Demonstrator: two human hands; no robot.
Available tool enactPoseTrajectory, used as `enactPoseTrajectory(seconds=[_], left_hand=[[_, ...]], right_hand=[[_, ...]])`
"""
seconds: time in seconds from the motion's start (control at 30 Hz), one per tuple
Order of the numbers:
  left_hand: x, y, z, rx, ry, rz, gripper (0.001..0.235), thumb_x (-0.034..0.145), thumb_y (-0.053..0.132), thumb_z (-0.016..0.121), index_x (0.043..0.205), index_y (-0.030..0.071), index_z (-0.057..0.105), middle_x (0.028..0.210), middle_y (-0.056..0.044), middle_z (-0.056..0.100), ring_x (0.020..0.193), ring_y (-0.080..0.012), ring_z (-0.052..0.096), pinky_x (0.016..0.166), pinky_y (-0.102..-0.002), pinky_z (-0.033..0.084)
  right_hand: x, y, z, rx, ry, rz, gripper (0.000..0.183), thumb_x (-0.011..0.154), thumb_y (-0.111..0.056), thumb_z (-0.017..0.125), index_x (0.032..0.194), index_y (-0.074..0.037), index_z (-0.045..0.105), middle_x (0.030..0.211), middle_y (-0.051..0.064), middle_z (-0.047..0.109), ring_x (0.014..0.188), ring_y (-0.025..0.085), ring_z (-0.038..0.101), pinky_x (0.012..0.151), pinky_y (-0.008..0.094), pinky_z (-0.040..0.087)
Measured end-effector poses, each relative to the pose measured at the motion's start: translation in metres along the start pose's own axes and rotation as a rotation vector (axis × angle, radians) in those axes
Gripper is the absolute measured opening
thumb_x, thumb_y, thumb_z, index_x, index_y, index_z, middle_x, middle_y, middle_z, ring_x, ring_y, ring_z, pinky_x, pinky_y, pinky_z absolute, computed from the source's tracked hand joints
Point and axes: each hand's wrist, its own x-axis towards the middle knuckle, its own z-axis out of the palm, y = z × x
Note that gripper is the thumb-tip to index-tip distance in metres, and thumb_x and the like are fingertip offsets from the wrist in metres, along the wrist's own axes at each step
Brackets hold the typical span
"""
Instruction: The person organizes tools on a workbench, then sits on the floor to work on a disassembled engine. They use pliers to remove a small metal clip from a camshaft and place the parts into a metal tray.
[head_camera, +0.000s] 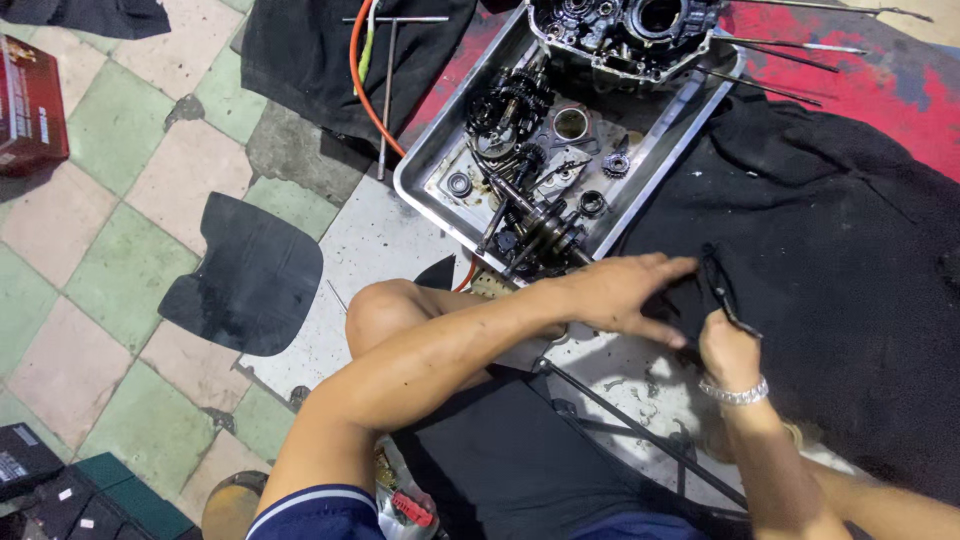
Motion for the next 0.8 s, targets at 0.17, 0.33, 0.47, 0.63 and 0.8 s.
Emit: enactPoseTrajectory(seconds=[0.17,0.33,0.47,0.63,0.8], left_hand=[[0.000,-0.011,0.009,0.167,-0.058,-0.270,0.045,0.076,0.026,0.079,0.106,-0.006,0.068,0.102,-0.026,0.073,0.099,-0.0405,0.072,0.085,-0.047,0.059],[0.004,-0.039,0.027,0.115,-0.086,-0.344,0.013,0.070,0.001,0.071,0.082,-0.003,0.074,0.084,-0.025,0.074,0.087,-0.0390,0.076,0.074,-0.047,0.062],[0.010,-0.053,0.034,0.052,-0.116,-0.351,0.017,0.073,0.005,0.074,0.087,-0.005,0.074,0.092,-0.027,0.073,0.094,-0.0415,0.073,0.078,-0.048,0.061],[0.021,-0.071,0.049,0.125,-0.262,-0.484,0.041,0.056,-0.002,0.082,0.096,-0.002,0.071,0.096,-0.025,0.071,0.096,-0.0399,0.072,0.075,-0.047,0.060],[0.024,-0.108,0.079,-0.043,-0.112,-0.346,0.028,0.070,-0.003,0.073,0.098,-0.007,0.071,0.091,-0.028,0.073,0.093,-0.0418,0.075,0.073,-0.048,0.061]], right_hand=[[-0.039,-0.130,-0.057,0.077,-0.254,-0.207,0.042,0.094,-0.032,0.064,0.104,0.009,0.071,0.094,0.027,0.070,0.096,0.036,0.072,0.090,0.040,0.052],[-0.074,-0.216,-0.092,0.171,-0.100,-0.587,0.055,0.067,-0.002,0.069,0.121,0.000,0.065,0.103,0.017,0.072,0.097,0.028,0.072,0.085,0.038,0.056],[-0.080,-0.226,-0.094,0.245,-0.112,-0.556,0.054,0.066,-0.007,0.071,0.119,0.001,0.063,0.103,0.014,0.070,0.092,0.026,0.072,0.083,0.037,0.056],[-0.092,-0.240,-0.088,0.306,-0.054,-0.751,0.064,0.061,-0.009,0.063,0.124,0.003,0.058,0.124,0.017,0.063,0.116,0.030,0.065,0.104,0.037,0.051],[-0.098,-0.249,-0.089,0.285,-0.062,-0.713,0.058,0.060,-0.005,0.066,0.117,0.002,0.060,0.119,0.017,0.062,0.109,0.033,0.067,0.097,0.038,0.054]])
